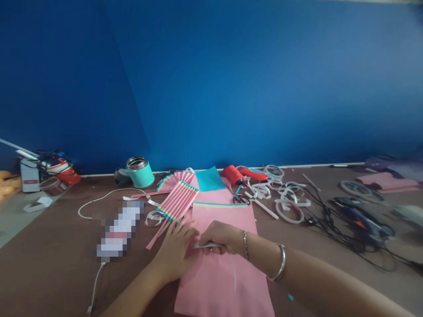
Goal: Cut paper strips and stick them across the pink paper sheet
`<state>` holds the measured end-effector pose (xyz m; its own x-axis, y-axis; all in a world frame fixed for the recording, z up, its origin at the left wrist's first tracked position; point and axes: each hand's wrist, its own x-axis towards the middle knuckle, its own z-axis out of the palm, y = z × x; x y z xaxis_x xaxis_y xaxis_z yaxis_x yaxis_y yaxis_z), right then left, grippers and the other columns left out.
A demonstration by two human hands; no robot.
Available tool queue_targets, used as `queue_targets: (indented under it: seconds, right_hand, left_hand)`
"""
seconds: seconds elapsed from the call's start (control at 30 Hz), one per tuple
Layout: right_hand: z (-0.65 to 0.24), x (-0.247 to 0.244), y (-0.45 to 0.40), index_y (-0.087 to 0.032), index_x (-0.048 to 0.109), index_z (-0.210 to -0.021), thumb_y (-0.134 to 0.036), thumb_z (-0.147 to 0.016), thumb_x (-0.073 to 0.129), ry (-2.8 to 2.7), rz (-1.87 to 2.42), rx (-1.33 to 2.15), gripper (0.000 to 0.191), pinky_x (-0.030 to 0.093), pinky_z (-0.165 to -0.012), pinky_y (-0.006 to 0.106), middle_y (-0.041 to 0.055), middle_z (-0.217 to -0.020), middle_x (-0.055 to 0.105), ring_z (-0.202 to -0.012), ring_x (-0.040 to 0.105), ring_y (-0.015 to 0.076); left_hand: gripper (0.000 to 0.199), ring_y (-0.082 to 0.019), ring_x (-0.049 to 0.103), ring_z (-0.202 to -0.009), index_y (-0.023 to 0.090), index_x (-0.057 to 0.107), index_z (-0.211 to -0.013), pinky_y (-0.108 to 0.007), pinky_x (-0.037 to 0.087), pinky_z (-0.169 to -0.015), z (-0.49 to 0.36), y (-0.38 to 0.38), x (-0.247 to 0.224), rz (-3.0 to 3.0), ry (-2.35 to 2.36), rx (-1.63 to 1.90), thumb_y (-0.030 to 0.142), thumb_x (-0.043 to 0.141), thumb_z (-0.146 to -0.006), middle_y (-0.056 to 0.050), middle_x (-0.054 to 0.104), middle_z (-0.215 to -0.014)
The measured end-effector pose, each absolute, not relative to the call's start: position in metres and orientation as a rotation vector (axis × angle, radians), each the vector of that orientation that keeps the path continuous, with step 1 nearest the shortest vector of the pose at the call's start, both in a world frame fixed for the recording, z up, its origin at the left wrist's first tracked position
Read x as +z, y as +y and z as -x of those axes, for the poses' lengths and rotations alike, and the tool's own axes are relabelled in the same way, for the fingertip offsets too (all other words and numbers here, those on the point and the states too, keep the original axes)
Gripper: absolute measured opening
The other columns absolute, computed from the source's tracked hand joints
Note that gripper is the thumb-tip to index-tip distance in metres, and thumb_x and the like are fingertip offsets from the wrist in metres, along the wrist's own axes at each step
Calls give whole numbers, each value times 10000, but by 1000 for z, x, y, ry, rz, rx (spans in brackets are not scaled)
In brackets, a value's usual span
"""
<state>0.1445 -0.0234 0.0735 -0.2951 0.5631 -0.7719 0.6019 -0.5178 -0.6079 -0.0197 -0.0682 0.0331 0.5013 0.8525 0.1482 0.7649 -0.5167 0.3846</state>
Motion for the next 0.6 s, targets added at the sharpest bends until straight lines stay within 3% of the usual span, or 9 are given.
queue_targets:
  seconds: [0.13, 0.3, 0.6]
  right_hand:
    - [-143, 73, -24, -130, 558, -461, -157, -666, 578, 1552, -1832, -1985, 207, 219, -274, 161, -42, -300, 452, -263, 331, 52]
    - [-141, 78, -24, -131, 572, -464, -165, -652, 577, 1568, -1797, -1984, 191, 224, -287, 158, -40, -314, 459, -277, 332, 49]
    - [-137, 93, -29, -148, 589, -469, -189, -636, 557, 1805, -1767, -1761, 174, 214, -303, 170, -49, -260, 371, -274, 306, 64]
  left_hand:
    - [217, -311, 402, -1211, 233, 555, -975, -542, 261, -1018, 20, -69, 30, -2486, 1378, 431, 402, 484, -858, -76, 555, -1199]
    - [238, -323, 361, -1255, 222, 524, -1072, -565, 228, -1032, 23, -69, 16, -2581, 1368, 466, 293, 487, -848, -95, 529, -1244]
    - [318, -325, 335, -1290, 238, 523, -1149, -571, 210, -1043, 23, -66, 10, -2571, 1431, 404, 293, 502, -836, -89, 517, -1299]
